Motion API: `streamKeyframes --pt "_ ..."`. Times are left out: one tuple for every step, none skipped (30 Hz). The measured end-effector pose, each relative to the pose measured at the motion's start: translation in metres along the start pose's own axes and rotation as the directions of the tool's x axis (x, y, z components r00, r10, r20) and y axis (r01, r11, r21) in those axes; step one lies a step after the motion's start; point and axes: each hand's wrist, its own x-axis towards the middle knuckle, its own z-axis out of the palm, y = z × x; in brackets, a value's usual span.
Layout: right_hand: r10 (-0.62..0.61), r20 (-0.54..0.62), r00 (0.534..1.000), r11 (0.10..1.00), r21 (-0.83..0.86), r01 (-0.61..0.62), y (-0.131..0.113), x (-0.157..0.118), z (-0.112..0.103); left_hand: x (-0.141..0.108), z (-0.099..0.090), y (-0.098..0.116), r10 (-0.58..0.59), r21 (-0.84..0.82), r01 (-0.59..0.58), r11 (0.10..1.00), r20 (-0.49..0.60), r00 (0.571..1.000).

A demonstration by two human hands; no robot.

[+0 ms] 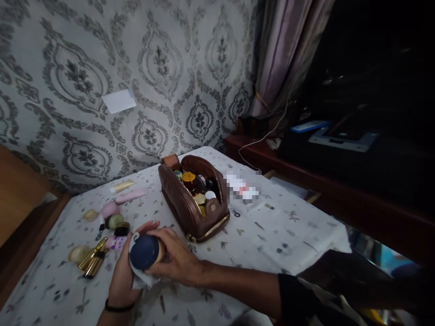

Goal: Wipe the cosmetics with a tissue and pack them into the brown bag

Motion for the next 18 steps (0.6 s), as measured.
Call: streamKeyframes --pt "-0.038 0.012 0.999 0.997 -0.066 0.039 -0.001 0.0 -0.002 0.002 0.0 -0.001 -0.062 -0.051 0.063 0.997 0.018 0.998" --pt "-0.073 0.021 0.997 0.99 -0.118 0.075 -0.001 0.001 -0.003 0.004 -0.001 -0.002 -0.106 -0.082 0.108 0.991 0.026 0.994" --pt "-0.105 0.028 0.994 0.982 -0.155 0.108 -0.001 0.001 -0.004 0.007 -0.002 -0.004 -0.134 -0.096 0.135 0.986 0.018 0.991" --pt "-0.131 0.031 0.991 0.974 -0.181 0.135 -0.001 0.002 -0.005 0.009 -0.003 -0.005 -0.149 -0.098 0.148 0.984 0.001 0.989" --pt "-0.149 0.031 0.988 0.968 -0.201 0.153 0.0 0.002 -0.005 0.01 -0.004 -0.006 -0.148 -0.09 0.145 0.985 -0.019 0.989" --pt "-0.164 0.03 0.986 0.961 -0.219 0.166 0.0 0.002 -0.004 0.011 -0.005 -0.007 -0.132 -0.078 0.129 0.989 -0.039 0.99" --pt "-0.178 0.032 0.983 0.955 -0.234 0.181 0.001 0.002 -0.004 0.011 -0.007 -0.007 -0.108 -0.069 0.105 0.992 -0.056 0.992" --pt "-0.191 0.043 0.981 0.949 -0.247 0.196 0.001 0.001 -0.003 0.011 -0.008 -0.007 -0.075 -0.056 0.071 0.996 -0.069 0.995" --pt "-0.201 0.061 0.978 0.942 -0.261 0.21 0.001 0.001 -0.003 0.01 -0.008 -0.007 -0.04 -0.038 0.037 0.999 -0.073 0.997" --pt "-0.21 0.09 0.973 0.934 -0.276 0.227 0.0 0.001 -0.002 0.008 -0.009 -0.006 -0.008 -0.017 0.007 1.0 -0.072 0.997" --pt "-0.219 0.125 0.968 0.924 -0.292 0.247 -0.002 0.0 -0.002 0.007 -0.01 -0.005 0.017 0.008 -0.016 1.0 -0.066 0.998" --pt "-0.223 0.162 0.961 0.913 -0.31 0.264 -0.004 0.0 -0.003 0.006 -0.01 -0.004 0.04 0.033 -0.038 0.999 -0.061 0.997" --pt "-0.222 0.197 0.955 0.902 -0.33 0.278 -0.006 0.0 -0.003 0.006 -0.011 -0.003 0.06 0.053 -0.057 0.997 -0.052 0.997" --pt "-0.219 0.228 0.949 0.893 -0.346 0.289 -0.009 0.001 -0.004 0.006 -0.011 -0.002 0.069 0.059 -0.067 0.996 -0.045 0.997" --pt "-0.216 0.253 0.943 0.886 -0.354 0.298 -0.012 0.001 -0.005 0.006 -0.012 -0.001 0.063 0.052 -0.061 0.997 -0.037 0.997" --pt "-0.214 0.269 0.939 0.885 -0.353 0.303 -0.015 0.002 -0.006 0.007 -0.014 -0.001 0.049 0.042 -0.048 0.998 -0.027 0.998" --pt "-0.215 0.28 0.936 0.888 -0.344 0.307 -0.018 0.002 -0.008 0.007 -0.015 0.0 0.031 0.036 -0.03 0.999 -0.015 0.999" --pt "-0.217 0.29 0.932 0.894 -0.324 0.309 -0.022 0.002 -0.01 0.008 -0.018 0.001 0.019 0.045 -0.019 0.999 0.001 1.0"
